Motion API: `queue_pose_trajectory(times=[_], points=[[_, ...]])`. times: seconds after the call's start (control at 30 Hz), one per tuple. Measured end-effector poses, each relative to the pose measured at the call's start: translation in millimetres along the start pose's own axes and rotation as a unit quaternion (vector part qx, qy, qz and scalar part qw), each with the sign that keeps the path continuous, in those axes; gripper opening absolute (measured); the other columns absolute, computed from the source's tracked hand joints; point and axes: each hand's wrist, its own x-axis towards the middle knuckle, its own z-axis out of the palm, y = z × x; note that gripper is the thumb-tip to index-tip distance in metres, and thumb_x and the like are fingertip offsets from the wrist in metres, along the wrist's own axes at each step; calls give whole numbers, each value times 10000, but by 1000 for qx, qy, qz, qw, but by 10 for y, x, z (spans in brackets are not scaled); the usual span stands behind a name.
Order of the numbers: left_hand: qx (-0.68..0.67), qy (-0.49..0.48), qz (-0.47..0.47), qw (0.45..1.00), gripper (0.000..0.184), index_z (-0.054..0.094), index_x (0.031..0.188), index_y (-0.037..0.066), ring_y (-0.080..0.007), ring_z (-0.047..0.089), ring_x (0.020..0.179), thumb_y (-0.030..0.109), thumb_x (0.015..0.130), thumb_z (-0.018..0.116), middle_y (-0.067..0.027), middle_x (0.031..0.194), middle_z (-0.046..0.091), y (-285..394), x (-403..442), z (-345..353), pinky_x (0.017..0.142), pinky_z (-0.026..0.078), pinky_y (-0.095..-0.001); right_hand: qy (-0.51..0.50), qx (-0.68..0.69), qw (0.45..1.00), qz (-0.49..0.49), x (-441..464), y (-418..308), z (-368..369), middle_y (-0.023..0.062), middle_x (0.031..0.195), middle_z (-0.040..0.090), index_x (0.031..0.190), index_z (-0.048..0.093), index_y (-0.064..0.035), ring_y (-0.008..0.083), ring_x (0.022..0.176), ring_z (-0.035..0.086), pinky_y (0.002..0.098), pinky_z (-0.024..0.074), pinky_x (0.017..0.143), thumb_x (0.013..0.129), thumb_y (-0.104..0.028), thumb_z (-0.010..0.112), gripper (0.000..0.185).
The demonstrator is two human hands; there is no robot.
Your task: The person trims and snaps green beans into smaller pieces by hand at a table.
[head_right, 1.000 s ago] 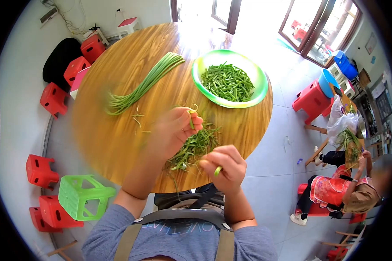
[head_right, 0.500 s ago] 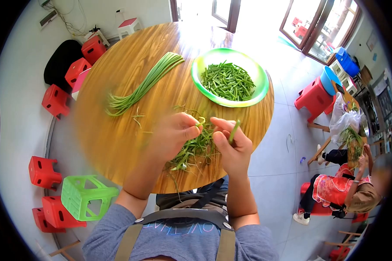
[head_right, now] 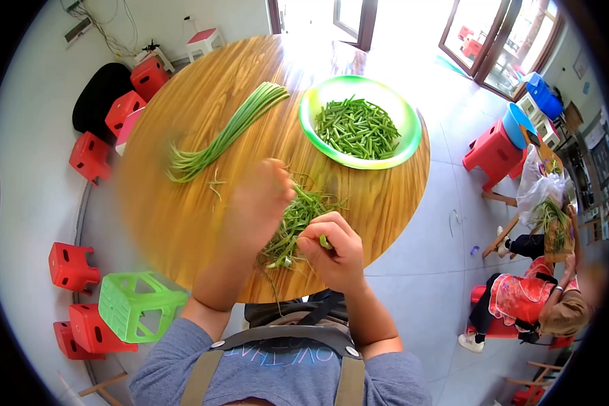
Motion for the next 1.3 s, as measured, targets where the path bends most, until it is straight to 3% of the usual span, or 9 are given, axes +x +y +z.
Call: queue_pose_trajectory(times=[0.13,0.23,0.33,0.47,0.57,0.67,0.8,0.97,1.3], points=[[145,10,364,920,247,516,1059,-5,-164,570,808,199,922,487,-108,879,595,240,-135,80,735,449,-282,-1,-70,982,174,-68,160,23,57,787,533,935,603,-12,102,611,473,220,393,505,784,-11,606,151],[268,-32,532,803,281,504,1079,-18,-181,570,832,219,937,456,-126,929,578,265,-106,184,743,448,-290,16,-137,982,130,-201,444,48,67,796,551,985,608,-12,117,588,498,229,411,522,795,-45,623,193],[385,31,501,774,346,468,1141,-36,-271,567,877,235,926,472,-177,1017,556,14,286,274,784,444,-360,-7,-145,979,142,-259,483,-6,90,786,576,950,606,4,136,626,542,252,434,550,801,-79,633,173],[781,89,342,515,360,515,1119,-42,-362,535,975,202,856,551,-205,1097,542,-398,794,214,887,381,-455,-10,-140,977,164,-294,518,-58,119,777,574,924,593,13,206,632,560,297,440,561,801,-87,619,161],[738,-146,244,612,334,537,1130,7,-324,556,1000,200,858,554,-171,1113,566,-455,544,95,877,435,-382,4,-146,973,176,-333,546,-118,138,762,572,918,588,17,250,661,576,321,448,587,799,-79,605,155],[778,-253,110,564,251,591,1049,17,-312,574,940,154,841,566,-162,1042,589,-502,312,-186,808,458,-365,-11,-157,971,177,-288,608,-195,145,769,584,928,587,18,262,681,587,319,460,607,790,-71,608,165],[769,-258,38,584,177,621,966,23,-300,591,828,99,811,583,-148,916,608,-433,208,-396,706,473,-354,24,-140,981,129,-171,695,-187,151,794,603,946,587,18,260,682,600,307,470,605,769,-65,634,201],[774,-208,88,592,123,621,883,25,-317,586,751,109,809,570,-140,818,591,-323,138,-426,663,473,-382,12,-131,961,242,-101,498,-236,126,790,638,958,599,17,155,664,597,272,470,602,792,-86,640,201],[767,-206,127,594,124,654,842,47,-247,593,651,155,786,631,-96,755,602,-284,38,-373,570,471,-331,13,-169,978,117,-141,556,-332,116,768,603,946,616,7,180,590,554,271,434,543,820,-80,605,153]])
